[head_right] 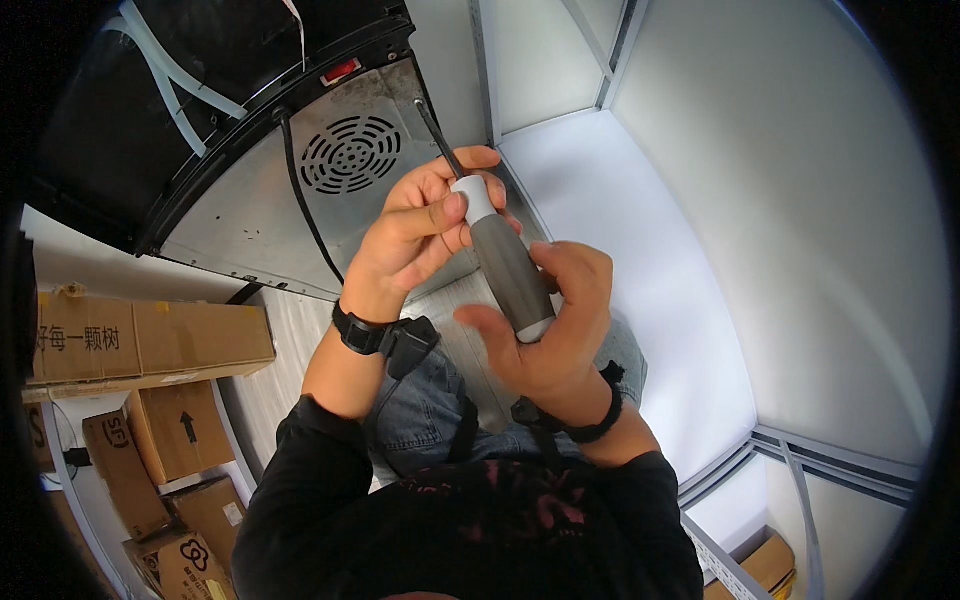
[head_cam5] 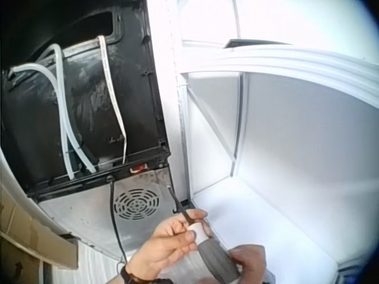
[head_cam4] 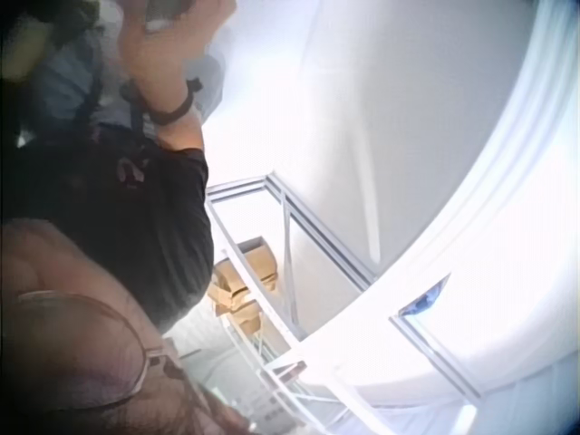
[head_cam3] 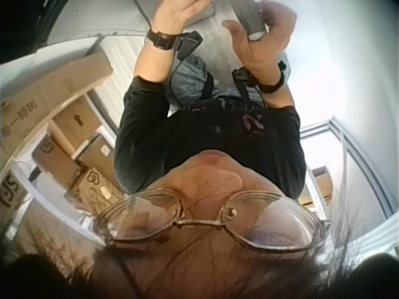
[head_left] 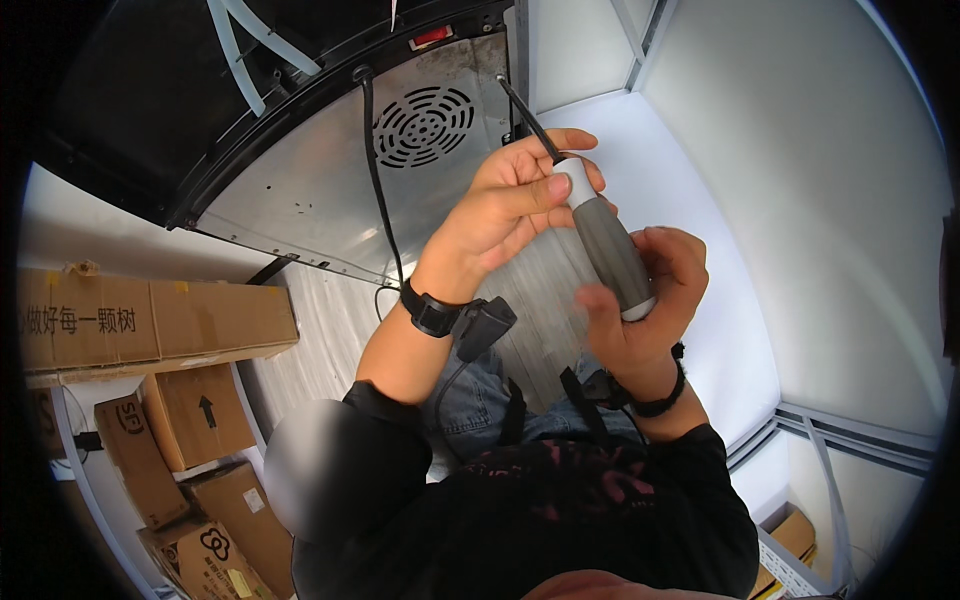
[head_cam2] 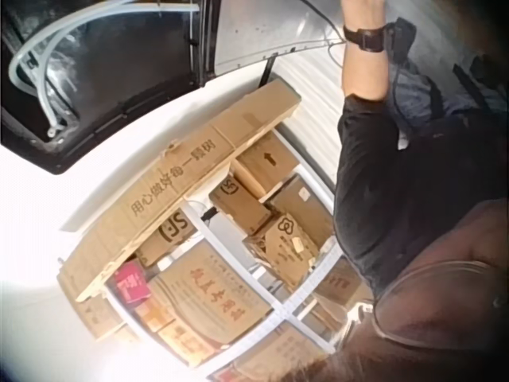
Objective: The person uses a screwdriver to remove screws from the back panel of a wall-mounted electronic device. They then remove the panel and continue to unscrew components from the device's metal chassis.
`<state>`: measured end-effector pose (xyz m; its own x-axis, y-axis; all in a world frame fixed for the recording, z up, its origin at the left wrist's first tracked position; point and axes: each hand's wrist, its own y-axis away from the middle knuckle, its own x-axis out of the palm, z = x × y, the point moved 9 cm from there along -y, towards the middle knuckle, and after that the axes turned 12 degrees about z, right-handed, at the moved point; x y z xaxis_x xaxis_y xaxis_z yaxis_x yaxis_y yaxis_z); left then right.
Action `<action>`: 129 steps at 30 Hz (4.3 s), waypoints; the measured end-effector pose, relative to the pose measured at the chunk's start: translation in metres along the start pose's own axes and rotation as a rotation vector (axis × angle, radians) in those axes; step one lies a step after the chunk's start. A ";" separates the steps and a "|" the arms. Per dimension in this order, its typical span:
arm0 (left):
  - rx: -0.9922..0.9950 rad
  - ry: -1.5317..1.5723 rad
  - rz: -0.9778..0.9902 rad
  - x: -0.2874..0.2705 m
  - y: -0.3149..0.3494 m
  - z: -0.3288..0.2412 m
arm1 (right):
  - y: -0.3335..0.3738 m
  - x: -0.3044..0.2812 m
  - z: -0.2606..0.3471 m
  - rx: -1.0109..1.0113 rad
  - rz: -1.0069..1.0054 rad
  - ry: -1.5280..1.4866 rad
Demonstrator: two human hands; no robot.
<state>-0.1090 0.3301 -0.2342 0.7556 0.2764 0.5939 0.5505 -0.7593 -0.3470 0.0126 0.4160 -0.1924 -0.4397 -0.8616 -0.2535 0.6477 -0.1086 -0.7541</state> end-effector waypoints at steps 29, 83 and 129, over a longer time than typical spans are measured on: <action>0.011 0.076 0.132 0.001 -0.002 -0.003 | 0.009 0.013 -0.018 0.111 0.263 -0.041; 0.200 0.062 -0.619 -0.078 0.000 -0.023 | 0.006 0.010 0.000 -0.117 0.129 0.237; -0.378 -1.389 0.013 -0.218 -0.049 0.449 | 0.355 -0.203 -0.265 1.206 -0.704 -0.374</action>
<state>-0.1410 0.5713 -0.6723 0.6095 0.4410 -0.6588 0.5816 -0.8135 -0.0064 0.1674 0.6835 -0.5691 -0.8192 -0.5107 0.2608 0.5733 -0.7385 0.3549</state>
